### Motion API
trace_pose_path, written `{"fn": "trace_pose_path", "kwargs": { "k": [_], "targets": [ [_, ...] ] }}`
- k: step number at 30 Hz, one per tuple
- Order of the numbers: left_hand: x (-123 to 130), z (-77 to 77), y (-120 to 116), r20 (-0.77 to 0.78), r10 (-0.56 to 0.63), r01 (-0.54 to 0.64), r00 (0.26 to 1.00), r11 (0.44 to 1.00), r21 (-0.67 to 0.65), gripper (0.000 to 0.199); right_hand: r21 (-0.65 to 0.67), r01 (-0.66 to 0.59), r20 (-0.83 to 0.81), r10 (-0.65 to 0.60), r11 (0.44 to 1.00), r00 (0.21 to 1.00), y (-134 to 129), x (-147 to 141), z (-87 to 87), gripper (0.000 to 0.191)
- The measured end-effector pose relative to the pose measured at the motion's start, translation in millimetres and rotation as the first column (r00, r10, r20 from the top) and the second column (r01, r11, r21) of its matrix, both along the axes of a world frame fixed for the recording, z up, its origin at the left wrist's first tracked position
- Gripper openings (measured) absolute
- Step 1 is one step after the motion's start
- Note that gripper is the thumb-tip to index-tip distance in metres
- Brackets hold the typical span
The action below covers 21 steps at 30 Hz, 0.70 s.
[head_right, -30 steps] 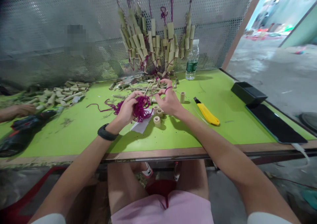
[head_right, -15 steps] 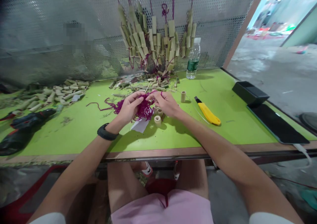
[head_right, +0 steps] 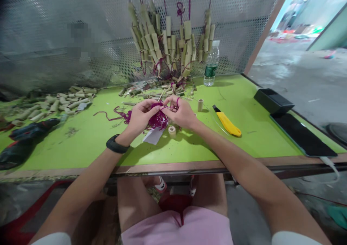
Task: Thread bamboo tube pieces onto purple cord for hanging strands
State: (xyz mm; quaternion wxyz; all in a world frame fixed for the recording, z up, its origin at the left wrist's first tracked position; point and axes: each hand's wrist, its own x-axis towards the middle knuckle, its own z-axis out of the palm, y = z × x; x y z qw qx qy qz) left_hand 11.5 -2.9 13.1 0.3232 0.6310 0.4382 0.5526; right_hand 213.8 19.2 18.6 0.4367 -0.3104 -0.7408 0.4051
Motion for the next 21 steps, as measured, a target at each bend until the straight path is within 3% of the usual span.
{"fn": "trace_pose_path", "kwargs": {
  "k": [8,15,21],
  "targets": [
    [3.1,-1.1,-2.1,-0.053,0.012,-0.008,0.999,0.996,0.085,0.022,0.066,0.077,0.008,-0.077,0.995,0.997,3.0,0.1,-2.8,0.041],
    [7.8,0.2,-7.1,-0.099,0.021,-0.006,0.995,0.989,0.151,0.015,0.159,0.143,0.036,-0.151,0.977,0.988,-1.1,-1.4,-2.2,0.017],
    [10.6,-0.7,-6.9,-0.101,0.014,-0.002,0.995,0.994,0.111,0.009,0.025,0.117,-0.002,-0.117,0.993,0.993,1.4,-3.4,-2.2,0.014]
  ]
}}
